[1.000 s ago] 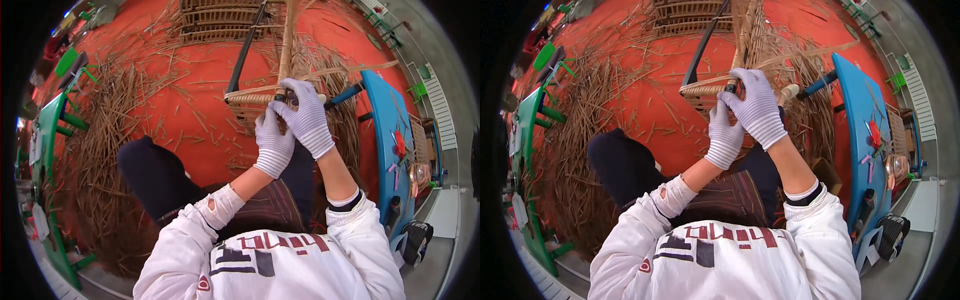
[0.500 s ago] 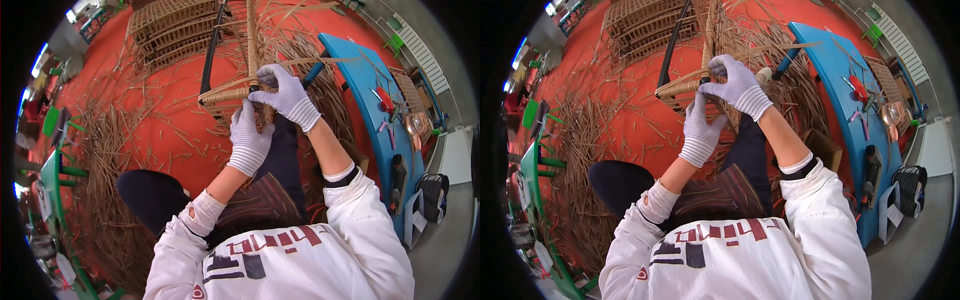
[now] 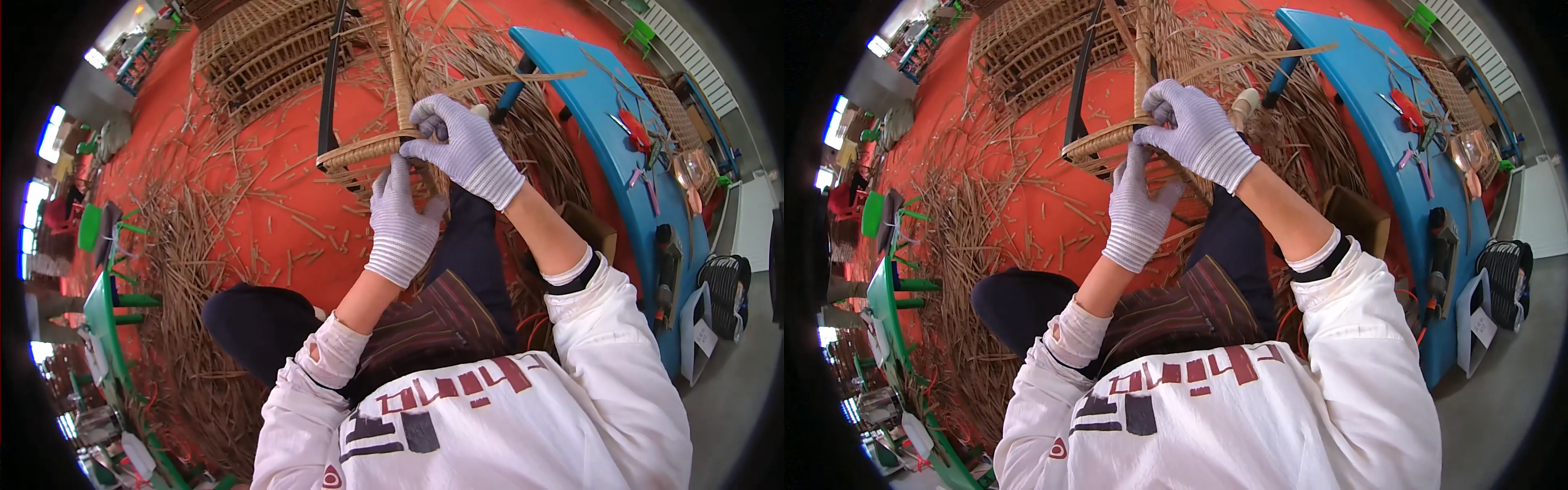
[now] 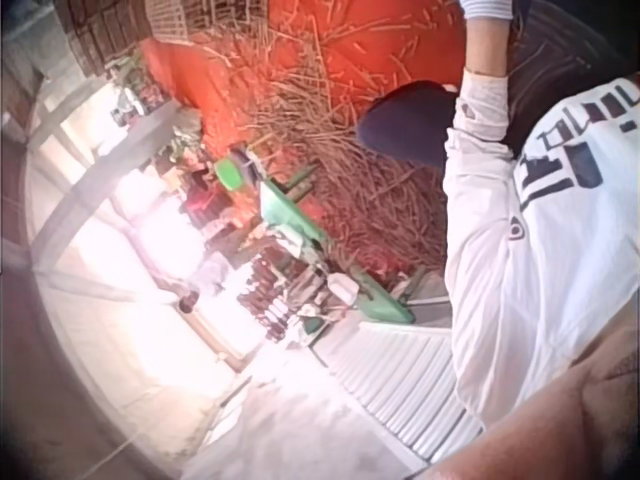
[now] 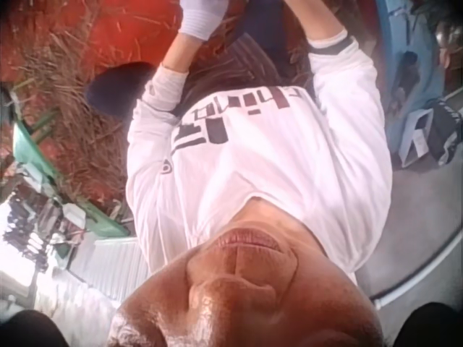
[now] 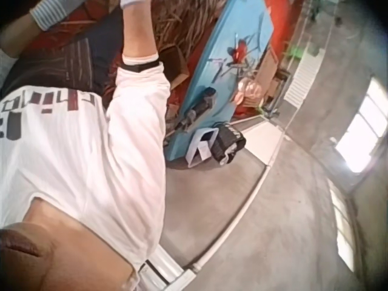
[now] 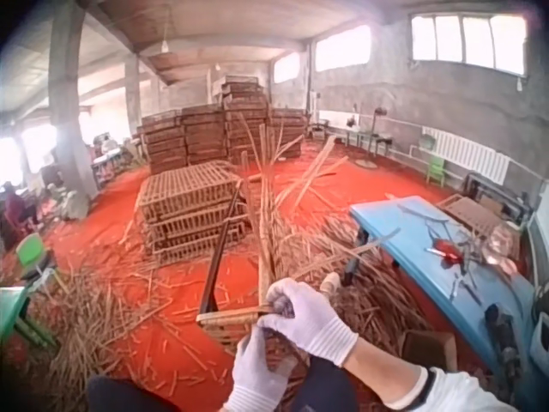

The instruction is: Weave bamboo or wood strips onto a furniture frame using hands and tools.

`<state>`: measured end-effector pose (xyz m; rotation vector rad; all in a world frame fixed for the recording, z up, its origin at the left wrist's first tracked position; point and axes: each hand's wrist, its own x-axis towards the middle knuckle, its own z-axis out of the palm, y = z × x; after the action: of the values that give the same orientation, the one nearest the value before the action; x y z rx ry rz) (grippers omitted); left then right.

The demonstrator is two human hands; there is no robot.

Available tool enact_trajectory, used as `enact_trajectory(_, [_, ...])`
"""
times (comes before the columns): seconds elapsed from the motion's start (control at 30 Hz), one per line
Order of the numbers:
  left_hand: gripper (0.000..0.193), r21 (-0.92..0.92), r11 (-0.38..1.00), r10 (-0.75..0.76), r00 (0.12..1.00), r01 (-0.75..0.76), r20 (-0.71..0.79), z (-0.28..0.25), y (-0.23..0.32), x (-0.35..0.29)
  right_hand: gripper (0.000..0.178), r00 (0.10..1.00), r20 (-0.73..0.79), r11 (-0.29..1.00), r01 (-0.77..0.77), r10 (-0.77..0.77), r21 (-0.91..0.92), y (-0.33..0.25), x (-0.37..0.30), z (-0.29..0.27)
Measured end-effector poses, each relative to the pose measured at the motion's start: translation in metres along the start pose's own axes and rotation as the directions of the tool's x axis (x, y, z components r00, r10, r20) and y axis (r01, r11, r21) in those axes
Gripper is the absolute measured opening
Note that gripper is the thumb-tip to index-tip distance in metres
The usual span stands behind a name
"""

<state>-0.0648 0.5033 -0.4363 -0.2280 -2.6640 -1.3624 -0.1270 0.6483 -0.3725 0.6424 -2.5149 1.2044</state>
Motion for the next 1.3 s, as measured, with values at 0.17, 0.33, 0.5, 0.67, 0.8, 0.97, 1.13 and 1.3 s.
enact_trajectory(0.17, [0.090, 0.022, 1.000, 0.005, 0.999, -0.006, 0.037, -0.002, 0.011, 0.003, 0.023, 0.937, -0.069, 0.903, 0.306, -0.341, -0.301, -0.003, -0.006, -0.001])
enact_trajectory(0.33, [0.062, 0.081, 0.983, 0.165, 0.986, -0.163, -0.024, -0.025, 0.019, -0.004, 0.020, 0.949, -0.100, 0.928, 0.264, -0.298, -0.264, -0.002, -0.008, -0.007])
enact_trajectory(0.5, [0.033, -0.073, 0.969, 0.167, 0.848, -0.234, -0.503, -0.068, -0.009, 0.011, 0.026, 0.974, -0.068, 0.961, 0.198, -0.214, -0.193, 0.003, -0.013, -0.019])
enact_trajectory(0.67, [0.039, -0.233, 0.946, 0.148, 0.941, -0.225, -0.305, -0.082, -0.033, 0.039, 0.027, 0.978, -0.083, 0.959, 0.171, -0.194, -0.228, 0.003, -0.015, -0.024])
enact_trajectory(0.8, [0.035, -0.352, 0.900, 0.149, 0.940, -0.259, -0.308, -0.073, -0.035, 0.045, 0.028, 0.936, -0.125, 0.876, 0.253, -0.329, -0.412, 0.000, -0.017, -0.027])
enact_trajectory(0.97, [0.029, -0.445, 0.857, 0.103, 0.932, -0.261, -0.348, -0.065, -0.037, 0.052, 0.026, 0.956, -0.135, 0.917, 0.201, -0.260, -0.346, -0.003, -0.018, -0.021])
enact_trajectory(1.13, [0.027, -0.418, 0.866, 0.136, 0.935, -0.273, -0.327, -0.068, -0.041, 0.055, 0.026, 0.972, -0.126, 0.943, 0.156, -0.200, -0.293, -0.008, -0.016, -0.017])
enact_trajectory(1.3, [0.026, -0.393, 0.876, 0.178, 0.944, -0.281, -0.277, -0.074, -0.047, 0.060, 0.025, 0.993, -0.089, 0.980, 0.062, -0.080, -0.187, -0.006, -0.013, -0.020])
